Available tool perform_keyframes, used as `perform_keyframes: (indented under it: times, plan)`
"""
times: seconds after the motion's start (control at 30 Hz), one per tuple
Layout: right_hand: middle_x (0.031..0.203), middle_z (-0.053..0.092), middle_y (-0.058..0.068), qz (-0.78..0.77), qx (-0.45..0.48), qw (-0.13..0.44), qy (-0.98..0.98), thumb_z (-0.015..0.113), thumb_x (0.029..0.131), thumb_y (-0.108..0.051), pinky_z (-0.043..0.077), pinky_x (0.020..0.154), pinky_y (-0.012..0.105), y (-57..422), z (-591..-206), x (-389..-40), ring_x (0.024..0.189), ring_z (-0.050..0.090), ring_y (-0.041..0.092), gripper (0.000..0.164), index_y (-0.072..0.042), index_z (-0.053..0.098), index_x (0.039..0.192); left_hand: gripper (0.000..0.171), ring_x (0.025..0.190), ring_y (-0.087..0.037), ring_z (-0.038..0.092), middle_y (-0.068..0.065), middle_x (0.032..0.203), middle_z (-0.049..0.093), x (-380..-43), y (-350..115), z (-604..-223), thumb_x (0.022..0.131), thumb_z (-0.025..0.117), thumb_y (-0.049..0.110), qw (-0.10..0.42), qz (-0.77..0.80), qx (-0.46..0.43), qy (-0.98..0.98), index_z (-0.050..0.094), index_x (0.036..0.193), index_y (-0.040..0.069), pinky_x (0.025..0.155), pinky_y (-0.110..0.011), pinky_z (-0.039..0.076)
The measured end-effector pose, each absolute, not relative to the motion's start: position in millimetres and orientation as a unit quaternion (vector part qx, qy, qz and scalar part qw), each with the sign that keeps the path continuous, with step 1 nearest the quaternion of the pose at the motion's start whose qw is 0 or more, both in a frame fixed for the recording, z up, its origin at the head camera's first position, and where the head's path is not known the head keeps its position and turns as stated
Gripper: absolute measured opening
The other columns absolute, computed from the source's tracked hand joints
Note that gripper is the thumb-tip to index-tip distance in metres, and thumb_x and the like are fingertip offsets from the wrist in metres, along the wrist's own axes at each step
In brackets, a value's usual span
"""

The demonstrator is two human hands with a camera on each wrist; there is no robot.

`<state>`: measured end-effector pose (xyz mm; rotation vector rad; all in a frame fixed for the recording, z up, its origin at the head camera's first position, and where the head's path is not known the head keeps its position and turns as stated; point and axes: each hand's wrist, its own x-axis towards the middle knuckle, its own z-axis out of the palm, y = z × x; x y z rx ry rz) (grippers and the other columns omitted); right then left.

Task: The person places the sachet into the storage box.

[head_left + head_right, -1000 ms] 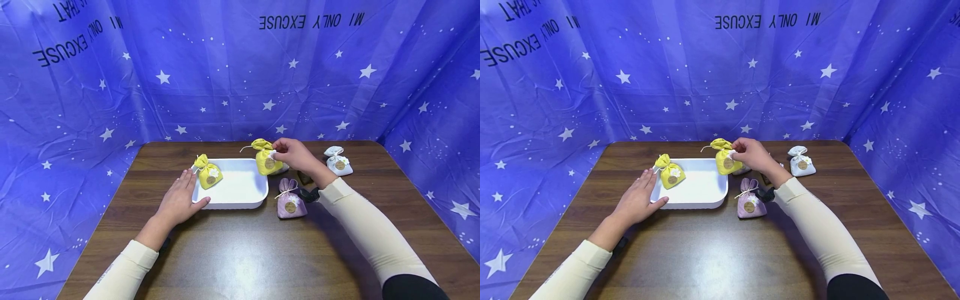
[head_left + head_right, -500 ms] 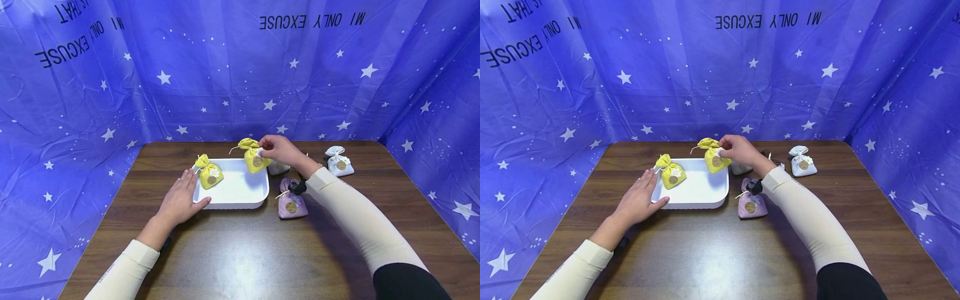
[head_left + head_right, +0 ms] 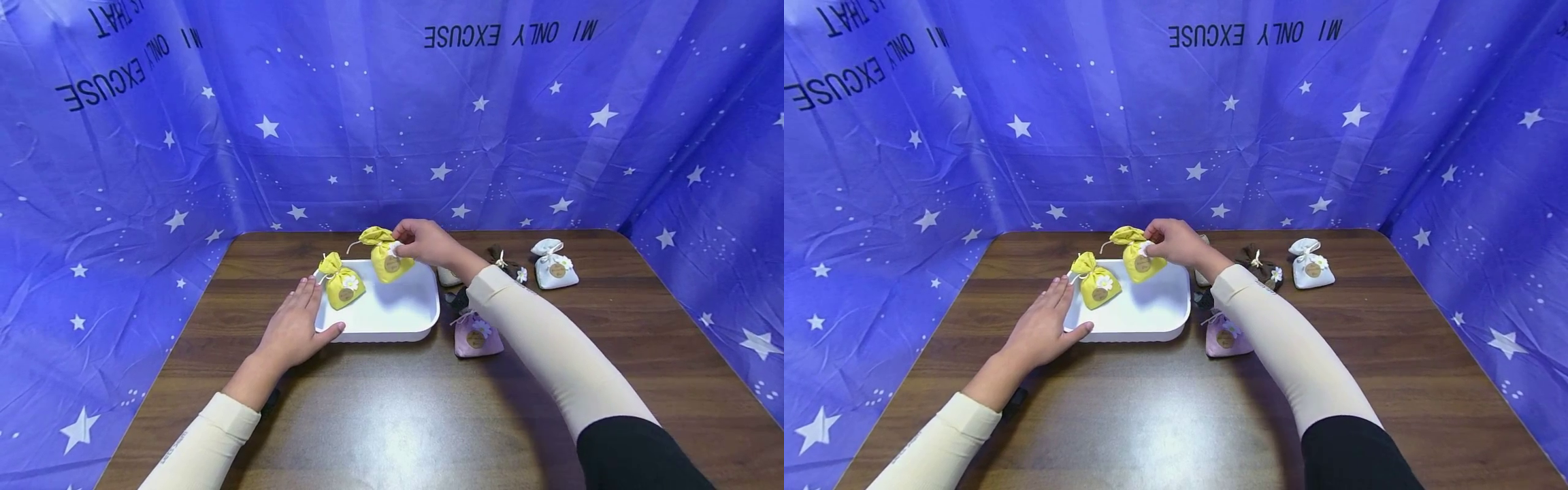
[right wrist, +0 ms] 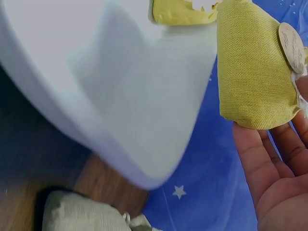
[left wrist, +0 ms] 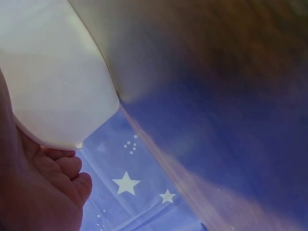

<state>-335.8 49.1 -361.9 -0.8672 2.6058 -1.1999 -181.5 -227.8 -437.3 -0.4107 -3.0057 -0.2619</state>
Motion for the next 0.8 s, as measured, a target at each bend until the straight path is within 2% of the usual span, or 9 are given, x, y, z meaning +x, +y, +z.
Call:
perform_keyframes:
  times: [0.37, 0.8]
  plan:
    - [0.091, 0.067, 0.003, -0.329, -0.318, 0.097, 0.884, 0.074, 0.085, -0.011, 0.05, 0.08, 0.03, 18.7, -369.8, -330.5, 0.086, 0.06, 0.017, 0.019, -0.007, 0.066, 0.101, 0.1, 0.149, -0.038, 0.015, -0.027, 0.16, 0.019, -181.1, -228.1, -436.5, 0.093, 0.047, 0.069, 0.05, -0.091, -0.137, -0.985, 0.025, 0.152, -0.01, 0.119, -0.05, 0.02]
    - [0.089, 0.065, 0.002, -0.265, -0.341, 0.094, 0.897, 0.076, 0.082, -0.009, 0.049, 0.08, 0.03, 8.2, -385.6, -330.3, 0.085, 0.058, 0.017, 0.02, -0.009, 0.065, 0.099, 0.1, 0.149, -0.037, 0.014, -0.026, 0.16, 0.018, -180.2, -227.8, -435.8, 0.094, 0.046, 0.068, 0.042, -0.094, -0.132, -0.986, 0.025, 0.152, -0.009, 0.119, -0.05, 0.019]
